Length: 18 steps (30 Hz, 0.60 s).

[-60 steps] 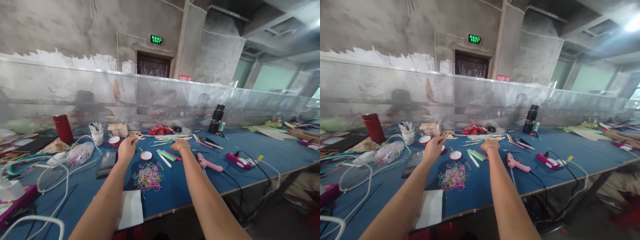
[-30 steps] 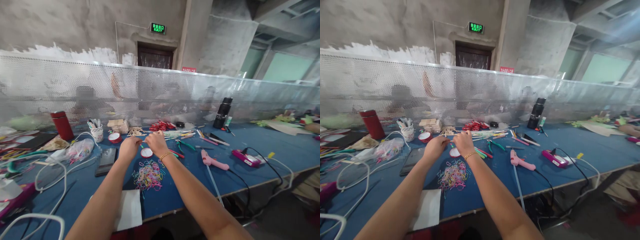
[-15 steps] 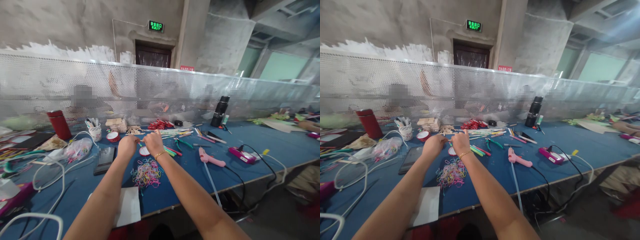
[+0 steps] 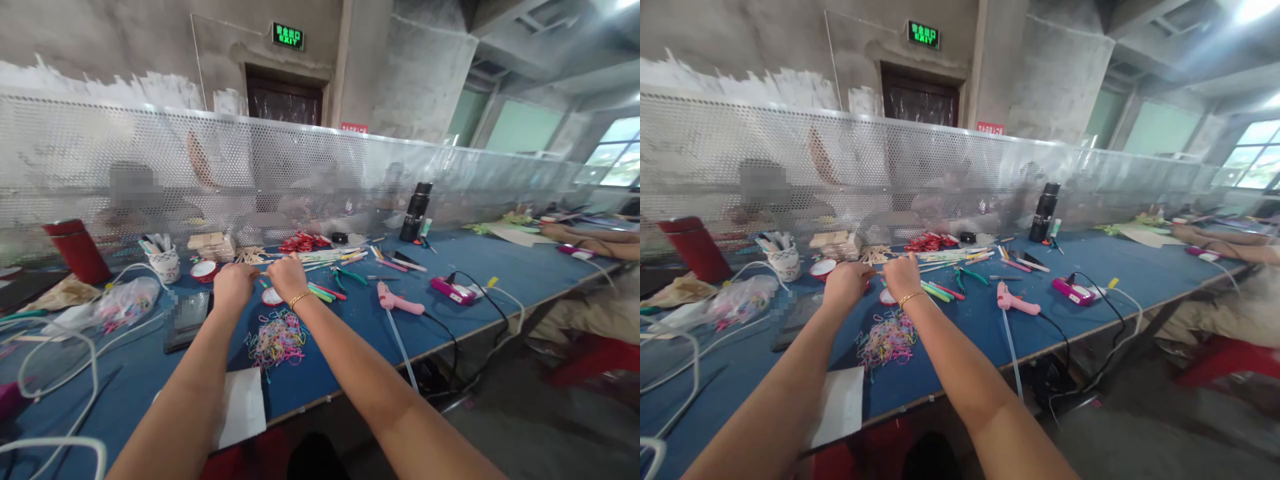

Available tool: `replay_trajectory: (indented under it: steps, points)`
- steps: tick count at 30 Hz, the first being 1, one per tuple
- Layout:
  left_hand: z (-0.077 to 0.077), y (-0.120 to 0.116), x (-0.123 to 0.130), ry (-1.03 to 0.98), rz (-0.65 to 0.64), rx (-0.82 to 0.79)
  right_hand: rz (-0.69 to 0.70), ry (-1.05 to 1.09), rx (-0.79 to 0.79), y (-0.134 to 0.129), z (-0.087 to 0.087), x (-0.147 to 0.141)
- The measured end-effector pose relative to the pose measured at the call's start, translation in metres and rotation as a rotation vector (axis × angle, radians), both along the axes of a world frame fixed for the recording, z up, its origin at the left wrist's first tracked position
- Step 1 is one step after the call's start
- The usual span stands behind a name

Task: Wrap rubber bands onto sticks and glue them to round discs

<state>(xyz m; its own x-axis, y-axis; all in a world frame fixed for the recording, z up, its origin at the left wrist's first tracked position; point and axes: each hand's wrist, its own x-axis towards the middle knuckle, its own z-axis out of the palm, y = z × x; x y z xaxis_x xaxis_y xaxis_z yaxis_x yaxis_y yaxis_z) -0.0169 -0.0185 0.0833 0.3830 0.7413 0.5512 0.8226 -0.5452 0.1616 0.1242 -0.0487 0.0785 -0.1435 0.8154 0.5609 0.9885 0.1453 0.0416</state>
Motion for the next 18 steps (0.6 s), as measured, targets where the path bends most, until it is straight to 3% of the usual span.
replay_trajectory:
  steps: [3,6,10,12,14,18]
  points:
    - [0.001,0.010,-0.009,0.021,-0.060,0.035,0.052,0.012,-0.019,-0.003,0.000,0.002]
    - [0.004,0.014,-0.018,0.023,-0.153,0.084,0.257,0.122,-0.120,-0.006,0.000,0.005]
    - [0.006,0.015,-0.025,-0.085,-0.164,0.096,0.584,0.606,-0.208,-0.004,0.000,0.012]
    - [0.004,0.016,-0.025,-0.144,-0.192,0.058,0.599,0.882,-0.149,-0.002,-0.001,0.017]
    - [0.001,0.017,-0.022,-0.173,-0.292,0.008,0.554,1.018,-0.111,0.001,-0.004,0.021]
    - [-0.006,0.017,-0.014,-0.236,-0.340,-0.097,0.432,0.930,-0.124,0.005,-0.012,0.021]
